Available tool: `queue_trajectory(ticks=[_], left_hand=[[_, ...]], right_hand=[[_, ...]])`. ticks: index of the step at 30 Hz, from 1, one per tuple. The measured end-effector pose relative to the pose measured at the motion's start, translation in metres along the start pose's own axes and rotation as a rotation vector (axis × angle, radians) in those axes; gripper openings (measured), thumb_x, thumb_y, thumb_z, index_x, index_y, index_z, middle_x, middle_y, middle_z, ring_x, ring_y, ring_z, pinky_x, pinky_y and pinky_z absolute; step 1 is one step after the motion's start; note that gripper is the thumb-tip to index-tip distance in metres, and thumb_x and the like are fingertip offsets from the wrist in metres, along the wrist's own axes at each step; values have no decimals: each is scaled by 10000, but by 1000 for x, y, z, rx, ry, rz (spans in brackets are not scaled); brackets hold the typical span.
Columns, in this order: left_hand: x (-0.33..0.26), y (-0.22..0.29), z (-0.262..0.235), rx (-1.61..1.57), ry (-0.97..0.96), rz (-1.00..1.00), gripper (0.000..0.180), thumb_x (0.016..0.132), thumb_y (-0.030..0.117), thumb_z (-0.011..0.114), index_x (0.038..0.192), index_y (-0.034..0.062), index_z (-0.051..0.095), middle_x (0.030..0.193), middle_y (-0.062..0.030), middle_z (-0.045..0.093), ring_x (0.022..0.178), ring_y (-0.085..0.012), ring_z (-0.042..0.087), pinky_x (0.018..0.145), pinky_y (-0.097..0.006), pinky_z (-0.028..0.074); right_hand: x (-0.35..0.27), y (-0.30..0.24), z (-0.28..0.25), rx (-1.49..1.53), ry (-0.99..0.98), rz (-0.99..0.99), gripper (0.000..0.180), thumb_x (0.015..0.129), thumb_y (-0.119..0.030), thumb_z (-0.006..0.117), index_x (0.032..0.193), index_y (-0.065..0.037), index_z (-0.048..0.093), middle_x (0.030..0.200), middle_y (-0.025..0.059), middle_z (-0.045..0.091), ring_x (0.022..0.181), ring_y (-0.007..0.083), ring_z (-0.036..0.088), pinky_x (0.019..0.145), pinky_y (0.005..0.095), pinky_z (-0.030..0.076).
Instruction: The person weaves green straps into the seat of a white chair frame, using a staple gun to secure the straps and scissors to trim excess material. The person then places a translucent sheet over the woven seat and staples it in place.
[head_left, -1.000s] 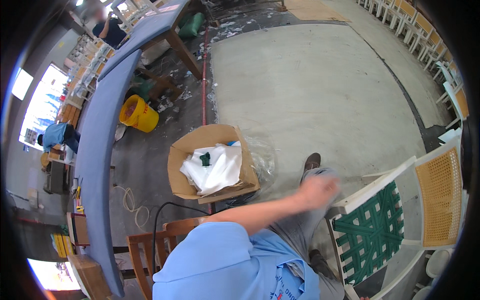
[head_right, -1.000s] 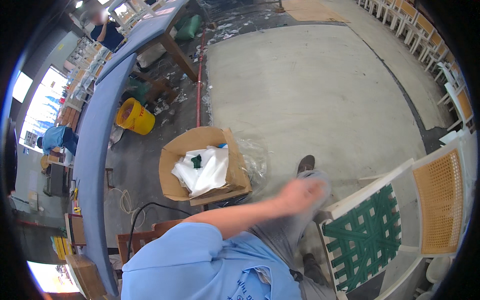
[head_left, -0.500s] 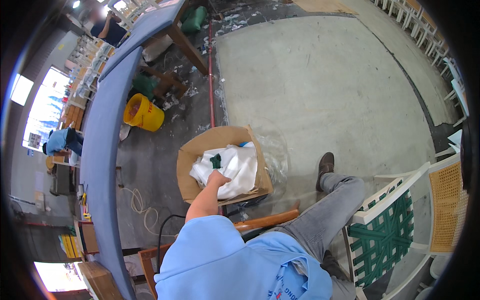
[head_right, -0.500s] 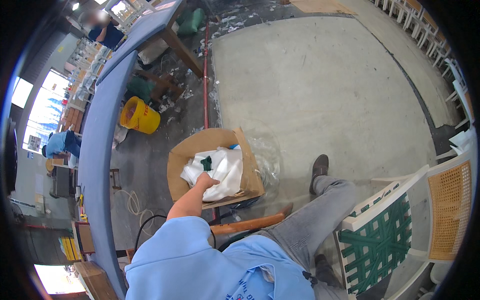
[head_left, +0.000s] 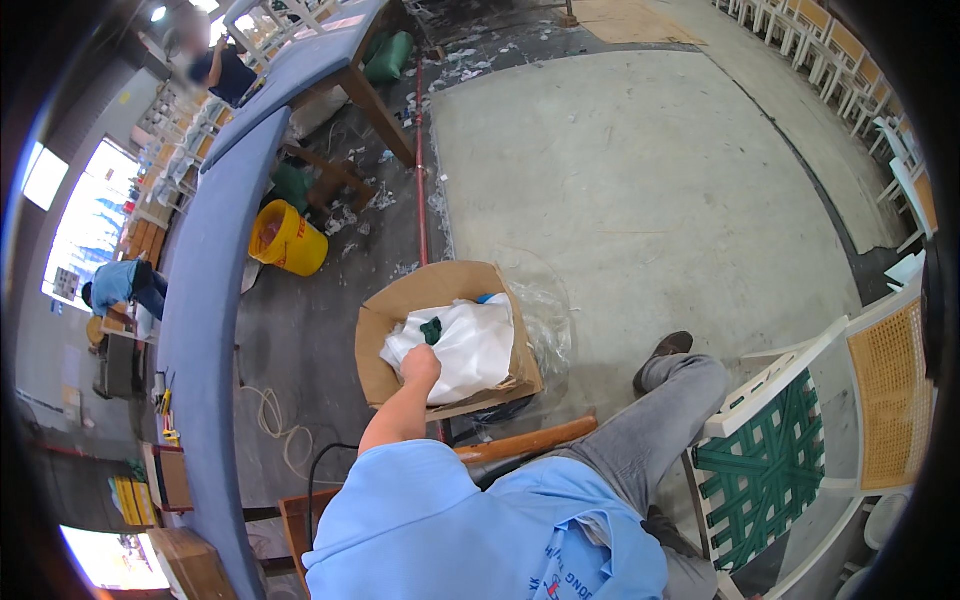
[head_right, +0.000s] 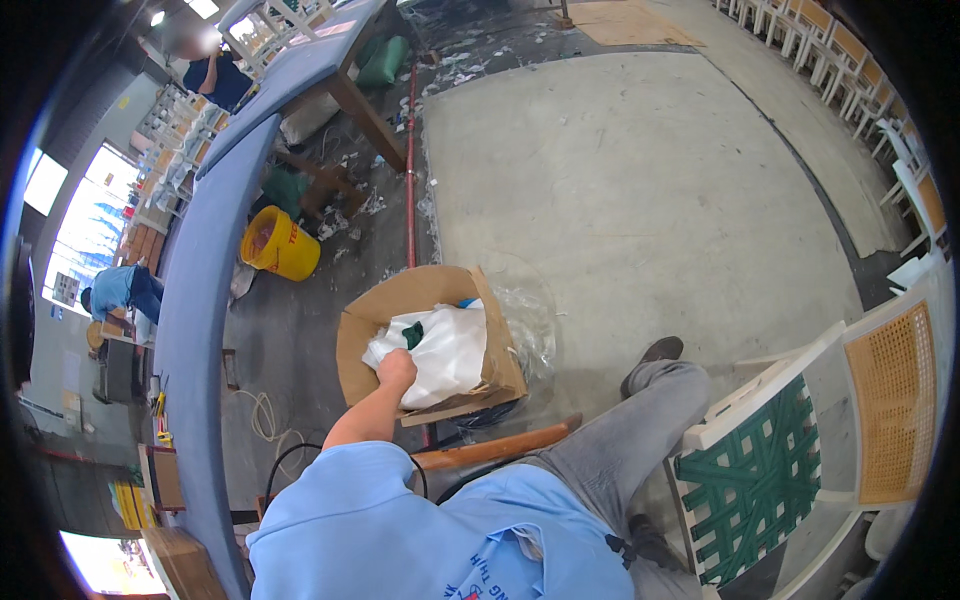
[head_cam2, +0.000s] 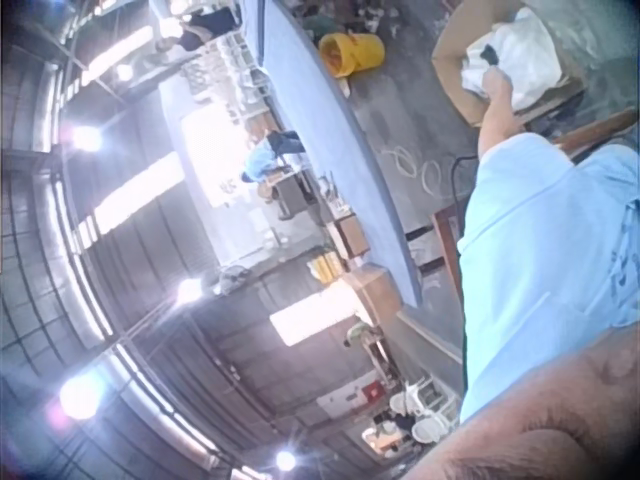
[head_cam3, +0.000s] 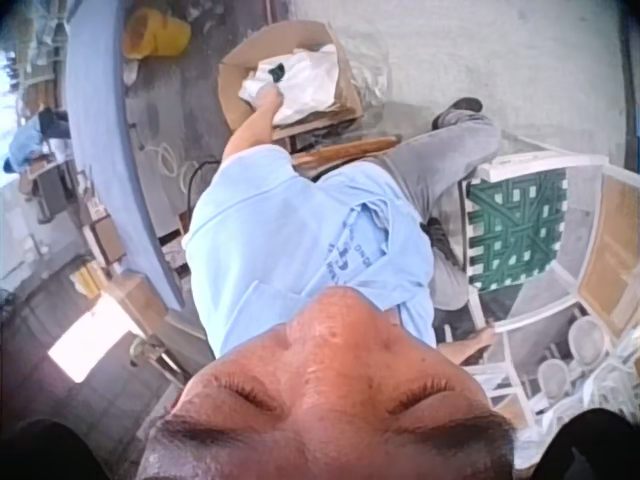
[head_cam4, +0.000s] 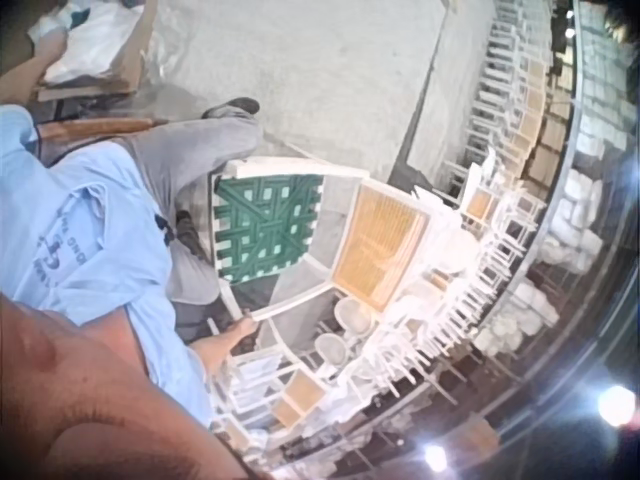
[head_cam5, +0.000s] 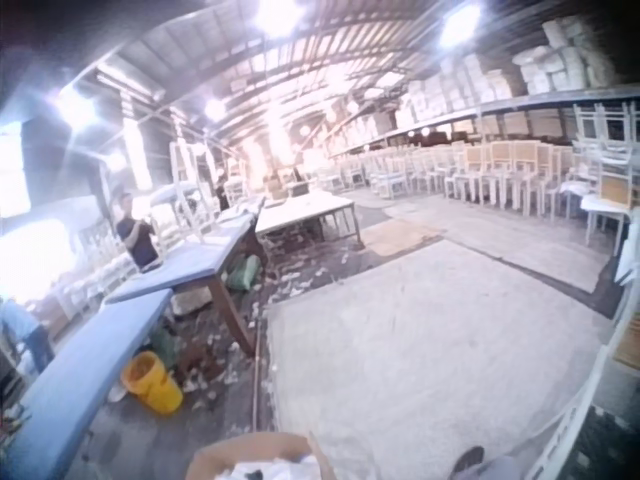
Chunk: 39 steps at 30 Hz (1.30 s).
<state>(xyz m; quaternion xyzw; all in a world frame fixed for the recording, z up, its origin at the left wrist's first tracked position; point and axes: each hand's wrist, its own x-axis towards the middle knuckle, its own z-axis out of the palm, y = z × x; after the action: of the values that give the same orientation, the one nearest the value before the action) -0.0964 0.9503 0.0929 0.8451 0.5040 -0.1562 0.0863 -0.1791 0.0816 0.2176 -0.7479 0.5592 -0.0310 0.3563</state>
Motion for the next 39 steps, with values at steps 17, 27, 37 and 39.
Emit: queue_trajectory(ticks=[17, 27, 37, 39], left_hand=[[-4, 132, -229, -1142, 111, 704, 315, 1031, 261, 583, 912, -20, 659, 742, -21, 641, 652, -104, 477, 596, -315, 418], [-191, 273, -300, -1217, -663, 1135, 278, 1070, 275, 537, 1050, 32, 672, 894, -21, 703, 754, -91, 661, 667, -262, 554], [-272, 345, -273, -1385, -850, 1109, 307, 1060, 275, 552, 1140, -1, 659, 965, -71, 718, 792, -142, 702, 677, -292, 596], [-282, 356, -262, -1421, -937, 1095, 310, 1058, 274, 555, 1141, -6, 660, 966, -77, 719, 787, -148, 703, 667, -294, 599]], right_hand=[[0, -9, 16, -576, 736, -680, 694, 889, -259, 717, 1478, -18, 442, 1340, 242, 561, 1182, 410, 580, 985, 487, 494], [-208, -154, 217, 232, -153, -1119, 810, 708, -96, 783, 1454, -51, 470, 1441, 178, 475, 1354, 355, 446, 1149, 455, 347], [-313, -207, 229, 479, -560, -1557, 891, 709, -249, 864, 1469, -97, 424, 1483, 230, 369, 1384, 441, 380, 1145, 536, 334], [-311, -203, 227, 561, -561, -1500, 831, 731, -209, 832, 1454, -110, 434, 1472, 228, 384, 1371, 432, 395, 1141, 513, 348]])
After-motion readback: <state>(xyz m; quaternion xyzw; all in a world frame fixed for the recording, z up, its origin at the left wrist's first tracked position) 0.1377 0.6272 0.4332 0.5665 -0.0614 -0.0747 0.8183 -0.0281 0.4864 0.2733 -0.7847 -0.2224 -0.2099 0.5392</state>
